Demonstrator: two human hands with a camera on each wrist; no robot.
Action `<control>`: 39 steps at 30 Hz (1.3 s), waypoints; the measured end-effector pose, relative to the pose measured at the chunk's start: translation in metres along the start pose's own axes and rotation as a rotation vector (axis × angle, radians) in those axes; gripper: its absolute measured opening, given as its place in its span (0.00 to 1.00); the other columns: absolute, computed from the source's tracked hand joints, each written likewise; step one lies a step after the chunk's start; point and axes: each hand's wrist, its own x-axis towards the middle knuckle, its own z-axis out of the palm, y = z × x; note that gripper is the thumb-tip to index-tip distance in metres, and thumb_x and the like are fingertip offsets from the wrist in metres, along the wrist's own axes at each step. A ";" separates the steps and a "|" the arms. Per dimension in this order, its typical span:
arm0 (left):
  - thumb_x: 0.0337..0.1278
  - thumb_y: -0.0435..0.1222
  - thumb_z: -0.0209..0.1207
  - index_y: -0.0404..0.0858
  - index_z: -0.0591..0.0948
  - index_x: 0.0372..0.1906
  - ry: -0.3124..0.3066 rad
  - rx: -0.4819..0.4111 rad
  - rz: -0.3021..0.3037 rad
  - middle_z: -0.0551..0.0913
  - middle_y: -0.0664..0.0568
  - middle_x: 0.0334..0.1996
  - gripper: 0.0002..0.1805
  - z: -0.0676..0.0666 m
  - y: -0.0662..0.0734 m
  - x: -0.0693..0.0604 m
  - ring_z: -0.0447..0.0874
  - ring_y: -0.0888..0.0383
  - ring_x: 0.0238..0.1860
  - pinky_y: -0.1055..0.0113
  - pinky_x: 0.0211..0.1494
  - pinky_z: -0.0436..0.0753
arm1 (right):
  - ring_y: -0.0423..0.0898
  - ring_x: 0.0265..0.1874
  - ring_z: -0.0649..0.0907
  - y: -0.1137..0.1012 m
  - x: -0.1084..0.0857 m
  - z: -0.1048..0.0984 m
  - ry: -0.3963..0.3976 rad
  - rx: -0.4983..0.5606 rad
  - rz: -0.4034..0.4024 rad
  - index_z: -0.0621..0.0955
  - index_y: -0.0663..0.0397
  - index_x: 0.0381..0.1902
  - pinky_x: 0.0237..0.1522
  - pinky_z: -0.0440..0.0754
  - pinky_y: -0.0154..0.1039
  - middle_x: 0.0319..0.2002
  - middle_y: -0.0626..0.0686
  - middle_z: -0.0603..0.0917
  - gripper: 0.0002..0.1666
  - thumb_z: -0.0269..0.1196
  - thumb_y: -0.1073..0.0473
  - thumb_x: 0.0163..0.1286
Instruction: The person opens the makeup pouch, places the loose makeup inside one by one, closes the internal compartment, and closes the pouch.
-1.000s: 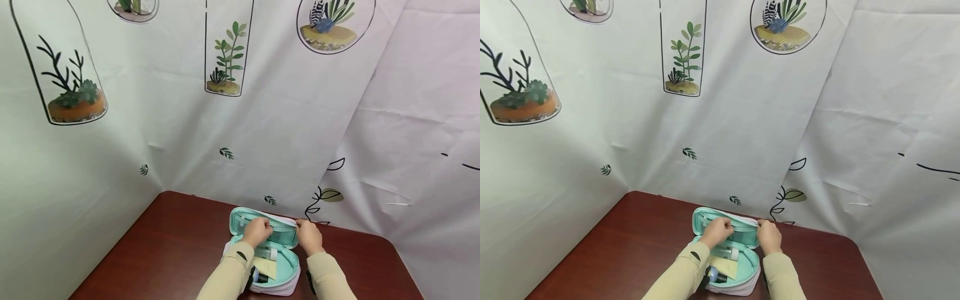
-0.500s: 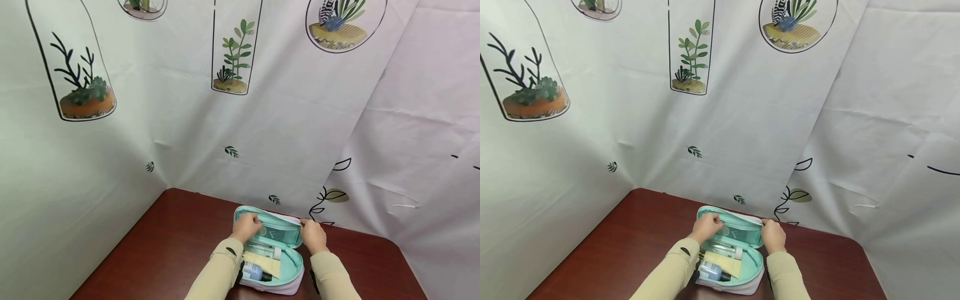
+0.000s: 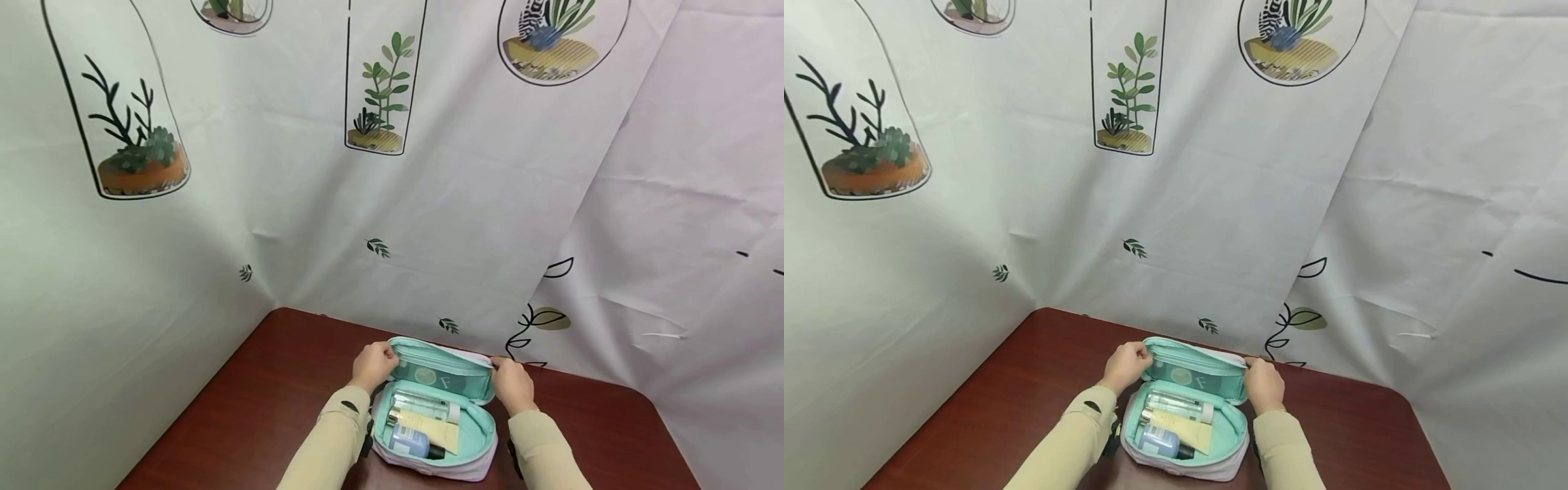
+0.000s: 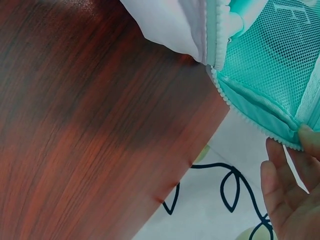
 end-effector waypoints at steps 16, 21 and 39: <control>0.59 0.45 0.51 0.35 0.72 0.38 0.002 0.007 -0.325 0.75 0.48 0.26 0.15 -0.005 -0.018 0.006 0.75 0.52 0.25 0.57 0.25 0.70 | 0.48 0.25 0.78 -0.004 -0.002 0.003 -0.058 0.069 0.004 0.80 0.62 0.50 0.23 0.73 0.44 0.44 0.63 0.82 0.17 0.56 0.66 0.64; 0.65 0.40 0.47 0.33 0.64 0.63 -0.220 -0.139 -0.361 0.75 0.36 0.50 0.25 -0.005 -0.029 0.002 0.76 0.42 0.44 0.49 0.39 0.74 | 0.51 0.33 0.81 0.010 -0.004 0.009 -0.186 0.149 -0.007 0.80 0.66 0.46 0.33 0.77 0.49 0.40 0.62 0.82 0.15 0.60 0.65 0.62; 0.68 0.38 0.43 0.30 0.77 0.52 -0.233 -0.675 -0.313 0.82 0.44 0.38 0.20 -0.012 -0.029 0.025 0.81 0.52 0.38 0.57 0.40 0.80 | 0.48 0.35 0.82 0.032 -0.003 -0.005 -0.282 0.845 0.244 0.75 0.69 0.55 0.30 0.75 0.41 0.41 0.58 0.84 0.23 0.48 0.64 0.65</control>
